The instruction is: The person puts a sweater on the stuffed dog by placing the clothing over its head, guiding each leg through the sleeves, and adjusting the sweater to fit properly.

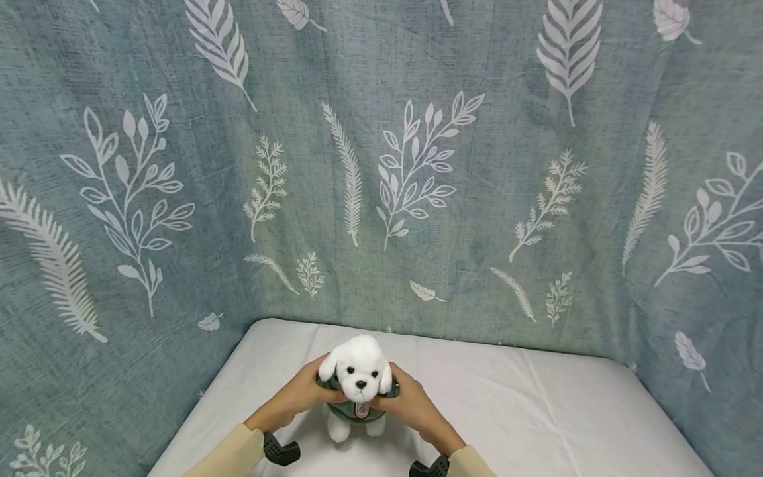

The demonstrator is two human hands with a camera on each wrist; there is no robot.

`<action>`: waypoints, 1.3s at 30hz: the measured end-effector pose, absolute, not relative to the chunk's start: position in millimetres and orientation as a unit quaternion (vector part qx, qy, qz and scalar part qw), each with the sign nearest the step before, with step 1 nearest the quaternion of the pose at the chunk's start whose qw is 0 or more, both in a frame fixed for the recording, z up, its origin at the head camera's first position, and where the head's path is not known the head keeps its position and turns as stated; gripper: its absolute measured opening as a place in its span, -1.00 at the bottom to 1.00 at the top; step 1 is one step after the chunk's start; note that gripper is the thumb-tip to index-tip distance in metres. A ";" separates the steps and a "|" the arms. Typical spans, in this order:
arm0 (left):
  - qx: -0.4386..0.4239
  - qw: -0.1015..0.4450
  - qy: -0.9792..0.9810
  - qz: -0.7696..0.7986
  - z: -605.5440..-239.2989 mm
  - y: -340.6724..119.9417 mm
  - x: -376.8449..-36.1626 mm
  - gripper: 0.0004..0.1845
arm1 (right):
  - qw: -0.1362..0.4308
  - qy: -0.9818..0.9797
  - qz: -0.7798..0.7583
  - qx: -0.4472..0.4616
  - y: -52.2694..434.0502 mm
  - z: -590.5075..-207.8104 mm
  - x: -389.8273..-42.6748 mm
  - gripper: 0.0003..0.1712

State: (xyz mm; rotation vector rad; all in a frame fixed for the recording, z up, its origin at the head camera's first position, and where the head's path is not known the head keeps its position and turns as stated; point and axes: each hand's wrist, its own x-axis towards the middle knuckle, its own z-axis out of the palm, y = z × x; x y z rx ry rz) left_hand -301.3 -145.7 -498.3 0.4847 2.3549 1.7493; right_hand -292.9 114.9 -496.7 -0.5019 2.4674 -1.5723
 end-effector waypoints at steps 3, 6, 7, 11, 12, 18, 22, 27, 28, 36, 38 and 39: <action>0.161 0.089 0.785 0.591 -494.5 -144.0 -299.9 -0.11 | 0.102 0.816 -0.543 -0.170 118.4 -492.4 -292.9 -0.11; 0.156 0.098 0.782 0.596 -490.4 -141.8 -298.0 -0.10 | 0.119 0.801 -0.561 -0.173 121.9 -488.3 -292.5 -0.12; 0.154 0.101 0.780 0.598 -488.8 -141.1 -297.3 -0.10 | 0.124 0.798 -0.564 -0.173 122.9 -486.9 -292.2 -0.11; 0.147 0.114 0.772 0.608 -481.0 -137.5 -295.4 -0.13 | 0.144 0.787 -0.578 -0.164 126.0 -479.7 -289.9 -0.11; 0.144 0.118 0.770 0.611 -478.7 -136.4 -294.9 -0.14 | 0.148 0.785 -0.579 -0.160 126.8 -477.9 -289.2 -0.11; 0.133 0.134 0.762 0.619 -467.7 -128.6 -291.8 -0.15 | 0.172 0.767 -0.602 -0.143 130.2 -468.7 -284.3 -0.20; 0.127 0.138 0.763 0.618 -461.8 -122.7 -289.5 -0.21 | 0.191 0.751 -0.620 -0.124 132.1 -466.9 -282.3 -0.19; 0.118 0.140 0.767 0.615 -458.3 -115.3 -291.5 -0.32 | 0.212 0.734 -0.640 -0.084 134.4 -464.3 -281.9 -0.06; 0.118 0.141 0.767 0.615 -457.8 -113.6 -292.1 -0.33 | 0.216 0.731 -0.643 -0.077 135.0 -464.2 -282.0 -0.05; 0.092 0.172 0.768 0.609 -463.2 -106.8 -293.5 -0.33 | 0.247 0.714 -0.655 -0.014 135.7 -469.6 -280.3 -0.21; 0.088 0.178 0.768 0.610 -466.2 -106.3 -292.8 -0.32 | 0.252 0.715 -0.652 -0.001 135.3 -471.5 -280.1 -0.26; 0.085 0.180 0.765 0.612 -467.6 -106.1 -292.6 -0.33 | 0.253 0.716 -0.651 0.004 135.0 -472.4 -280.1 -0.28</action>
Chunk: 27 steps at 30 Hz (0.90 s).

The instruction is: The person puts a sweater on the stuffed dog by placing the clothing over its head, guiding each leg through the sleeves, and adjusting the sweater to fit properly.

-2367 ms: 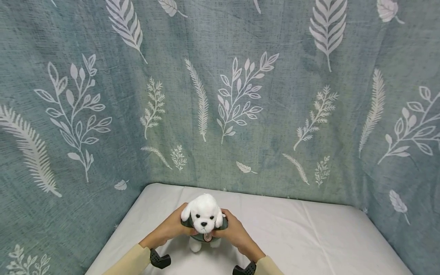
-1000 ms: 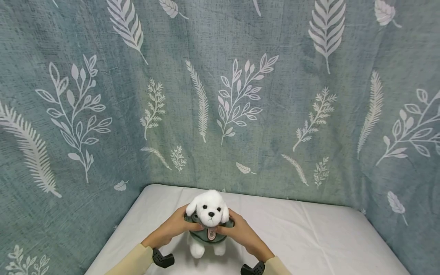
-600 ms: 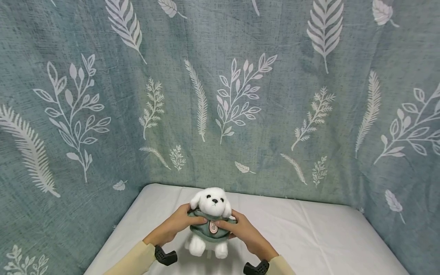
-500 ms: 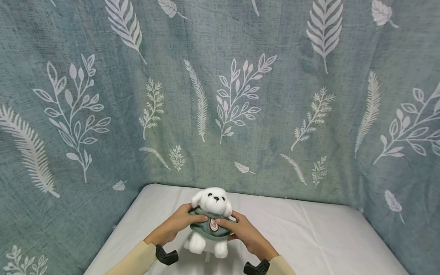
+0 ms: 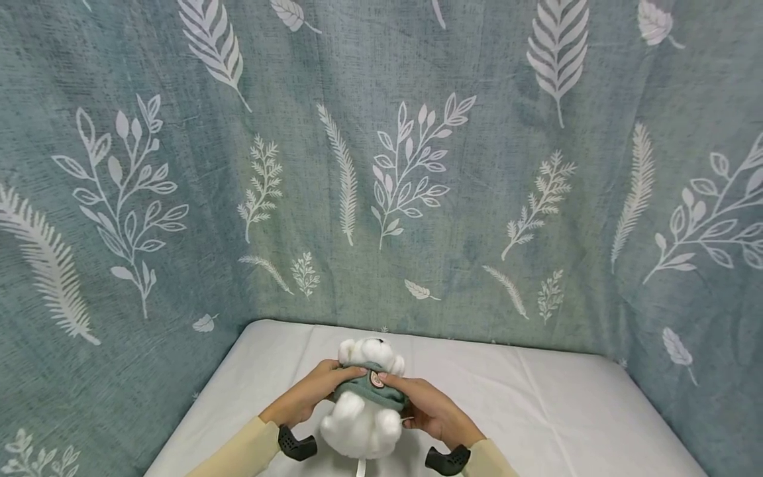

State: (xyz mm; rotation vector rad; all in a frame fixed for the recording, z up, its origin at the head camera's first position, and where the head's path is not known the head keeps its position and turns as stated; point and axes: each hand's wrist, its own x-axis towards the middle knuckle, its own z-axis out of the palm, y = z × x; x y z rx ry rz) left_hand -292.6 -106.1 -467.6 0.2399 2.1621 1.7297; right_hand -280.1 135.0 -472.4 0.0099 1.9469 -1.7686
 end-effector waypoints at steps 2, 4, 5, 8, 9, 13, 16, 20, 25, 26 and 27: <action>0.080 0.185 0.761 0.616 -471.0 -105.5 -292.7 -0.34 | 0.255 0.716 -0.650 0.009 134.5 -474.5 -280.5 -0.29; 0.072 0.187 0.759 0.619 -474.5 -104.6 -293.4 -0.35 | 0.258 0.714 -0.651 0.015 133.8 -476.2 -280.9 -0.30; 0.068 0.188 0.758 0.620 -476.4 -104.2 -294.0 -0.36 | 0.259 0.713 -0.651 0.017 133.5 -477.2 -281.2 -0.30; 0.052 0.193 0.759 0.619 -481.2 -104.2 -295.4 -0.34 | 0.262 0.713 -0.650 0.025 132.0 -479.9 -282.0 -0.32; 0.047 0.194 0.760 0.618 -482.7 -104.4 -295.8 -0.33 | 0.263 0.713 -0.649 0.027 131.5 -480.6 -282.1 -0.31; 0.033 0.199 0.760 0.618 -488.0 -104.8 -296.6 -0.28 | 0.264 0.716 -0.646 0.036 130.3 -485.6 -283.5 -0.32; 0.024 0.200 0.756 0.623 -491.5 -104.7 -297.0 -0.28 | 0.265 0.715 -0.645 0.041 129.6 -488.8 -284.7 -0.33; 0.015 0.203 0.751 0.628 -495.2 -105.2 -298.7 -0.30 | 0.266 0.718 -0.642 0.044 128.5 -491.1 -286.4 -0.33; 0.008 0.207 0.747 0.631 -500.1 -106.8 -301.9 -0.29 | 0.267 0.719 -0.640 0.048 126.8 -494.0 -289.1 -0.32; 0.008 0.208 0.746 0.633 -501.2 -107.0 -302.6 -0.28 | 0.267 0.718 -0.640 0.049 126.5 -494.3 -289.4 -0.32; 0.008 0.208 0.746 0.633 -501.9 -107.0 -303.2 -0.28 | 0.268 0.718 -0.641 0.050 126.3 -494.6 -289.7 -0.31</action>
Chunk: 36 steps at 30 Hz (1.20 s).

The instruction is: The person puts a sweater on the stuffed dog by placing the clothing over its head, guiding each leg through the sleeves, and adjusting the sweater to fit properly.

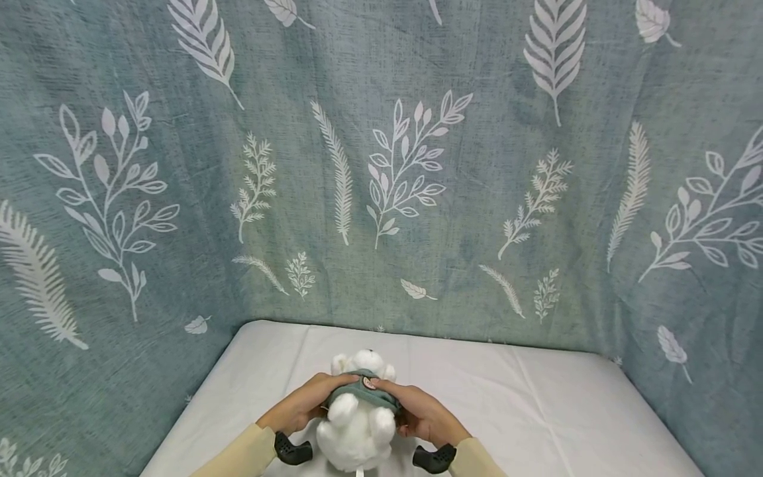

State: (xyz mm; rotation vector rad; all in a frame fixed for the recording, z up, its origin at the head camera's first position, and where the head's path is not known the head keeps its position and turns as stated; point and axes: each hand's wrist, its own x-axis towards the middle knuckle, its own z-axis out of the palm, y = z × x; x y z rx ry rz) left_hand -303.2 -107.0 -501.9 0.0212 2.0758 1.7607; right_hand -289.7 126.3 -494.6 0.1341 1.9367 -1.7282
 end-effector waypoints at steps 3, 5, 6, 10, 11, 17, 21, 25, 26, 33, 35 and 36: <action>0.004 0.211 0.744 0.634 -504.4 -106.9 -304.9 -0.27 | 0.270 0.718 -0.640 0.053 125.8 -495.1 -290.1 -0.29; 0.000 0.211 0.743 0.635 -505.8 -106.8 -305.7 -0.27 | 0.269 0.718 -0.639 0.058 125.5 -495.6 -290.2 -0.27; -0.002 0.211 0.743 0.635 -506.1 -106.7 -306.0 -0.27 | 0.269 0.717 -0.640 0.060 125.3 -495.9 -290.3 -0.26; -0.009 0.211 0.742 0.636 -508.3 -106.5 -308.0 -0.25 | 0.265 0.715 -0.644 0.066 124.2 -496.9 -290.9 -0.23; -0.011 0.212 0.743 0.635 -508.2 -106.6 -308.2 -0.24 | 0.264 0.714 -0.644 0.068 123.9 -497.2 -291.0 -0.23; -0.015 0.223 0.741 0.633 -510.3 -108.2 -308.8 -0.21 | 0.265 0.708 -0.651 0.070 123.1 -500.8 -292.7 -0.26; -0.010 0.233 0.735 0.636 -513.2 -109.2 -308.4 -0.23 | 0.277 0.702 -0.653 0.064 124.5 -505.0 -294.0 -0.24; -0.004 0.235 0.731 0.641 -515.8 -110.4 -308.1 -0.25 | 0.288 0.700 -0.650 0.061 124.5 -507.6 -294.5 -0.21; -0.001 0.235 0.730 0.642 -516.6 -110.6 -308.3 -0.25 | 0.288 0.702 -0.649 0.062 124.3 -507.8 -294.6 -0.21; -0.004 0.236 0.732 0.639 -518.3 -111.0 -308.3 -0.25 | 0.278 0.706 -0.647 0.073 122.4 -509.5 -296.2 -0.27; -0.004 0.237 0.733 0.638 -518.6 -111.0 -308.4 -0.24 | 0.278 0.708 -0.645 0.072 122.1 -510.2 -297.2 -0.28; -0.002 0.239 0.732 0.638 -519.0 -111.3 -308.7 -0.24 | 0.277 0.710 -0.644 0.071 122.2 -510.7 -297.8 -0.28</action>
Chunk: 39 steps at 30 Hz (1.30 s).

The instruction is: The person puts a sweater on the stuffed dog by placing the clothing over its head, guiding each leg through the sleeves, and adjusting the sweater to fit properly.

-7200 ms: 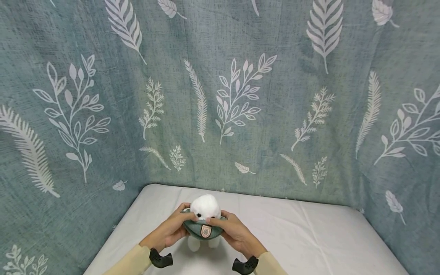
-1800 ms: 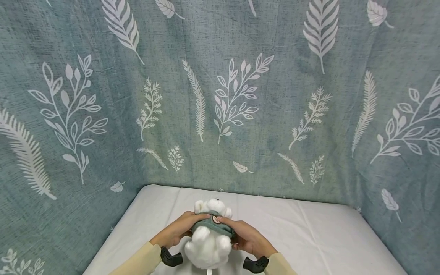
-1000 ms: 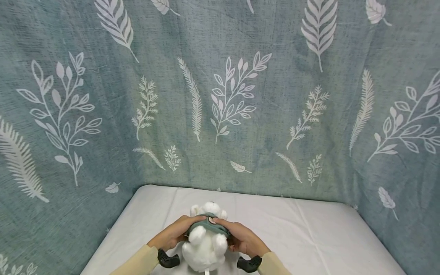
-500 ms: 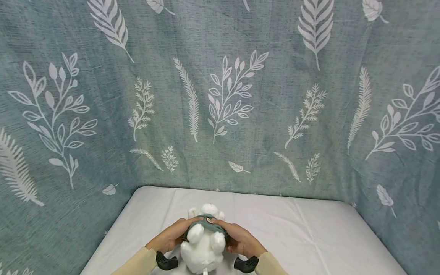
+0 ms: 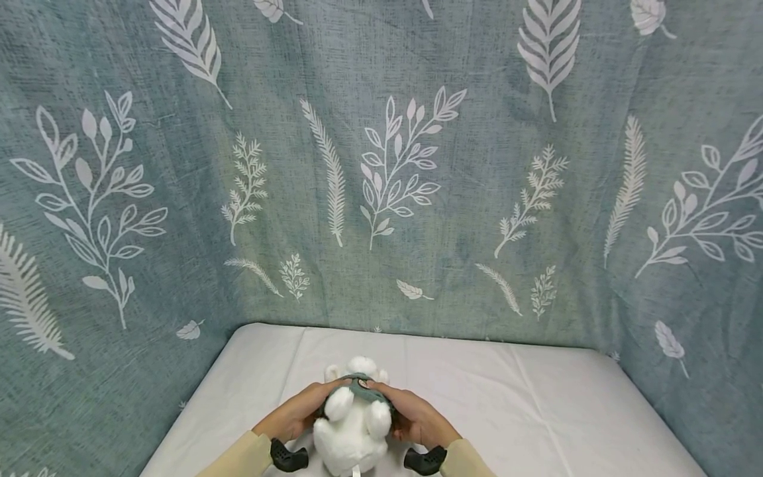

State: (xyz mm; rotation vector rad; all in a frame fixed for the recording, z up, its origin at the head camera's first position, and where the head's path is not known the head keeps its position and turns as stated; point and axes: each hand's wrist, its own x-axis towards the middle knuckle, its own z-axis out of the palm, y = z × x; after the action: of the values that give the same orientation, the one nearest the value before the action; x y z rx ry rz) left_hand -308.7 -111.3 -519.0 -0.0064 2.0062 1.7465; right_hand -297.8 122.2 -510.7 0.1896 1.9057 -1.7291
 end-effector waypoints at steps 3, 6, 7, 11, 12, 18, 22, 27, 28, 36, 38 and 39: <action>0.005 0.239 0.739 0.629 -518.3 -112.4 -309.8 -0.23 | 0.269 0.722 -0.634 0.065 123.7 -510.9 -299.2 -0.26; 0.022 0.223 0.765 0.603 -515.1 -115.5 -312.9 -0.23 | 0.253 0.746 -0.614 0.052 128.4 -509.4 -300.1 -0.17; 0.024 0.209 0.778 0.593 -512.8 -116.4 -313.8 -0.25 | 0.245 0.755 -0.606 0.048 130.8 -508.5 -299.9 -0.14; 0.039 0.110 0.826 0.551 -500.0 -117.9 -314.7 -0.52 | 0.205 0.786 -0.582 0.028 144.1 -501.5 -293.6 -0.05; 0.048 0.081 0.835 0.542 -495.2 -117.4 -313.6 -0.61 | 0.190 0.793 -0.579 0.023 147.4 -499.6 -291.5 -0.06; 0.198 -0.040 0.851 0.484 -464.5 -110.9 -300.2 -0.86 | 0.084 0.819 -0.565 -0.059 159.7 -489.4 -279.7 -0.34; 0.328 -0.073 0.848 0.410 -455.6 -102.1 -289.9 -0.86 | 0.043 0.833 -0.536 -0.129 160.4 -487.6 -275.8 -0.63; 0.429 -0.098 0.837 0.325 -455.0 -93.9 -281.5 -0.84 | 0.034 0.845 -0.504 -0.175 156.7 -489.2 -271.0 -0.76; 0.435 -0.104 0.838 0.312 -455.3 -92.8 -280.4 -0.81 | 0.034 0.847 -0.500 -0.178 155.9 -489.5 -270.1 -0.76; 0.455 -0.128 0.857 0.204 -462.6 -90.6 -273.4 -0.88 | -0.006 0.875 -0.435 -0.213 155.7 -492.0 -266.4 -0.83; 0.455 -0.142 0.860 0.181 -466.2 -90.2 -272.9 -0.79 | -0.013 0.878 -0.423 -0.225 155.7 -494.5 -266.7 -0.85; 0.455 -0.150 0.861 0.171 -468.1 -89.9 -272.8 -0.74 | -0.013 0.878 -0.420 -0.228 155.8 -495.8 -266.5 -0.86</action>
State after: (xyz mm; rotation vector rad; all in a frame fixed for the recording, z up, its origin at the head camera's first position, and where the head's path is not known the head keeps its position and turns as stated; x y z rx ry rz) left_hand -272.8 -89.9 -468.1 1.5839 2.9990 0.5969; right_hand -266.5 155.8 -495.8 -0.7217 2.7833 -1.3311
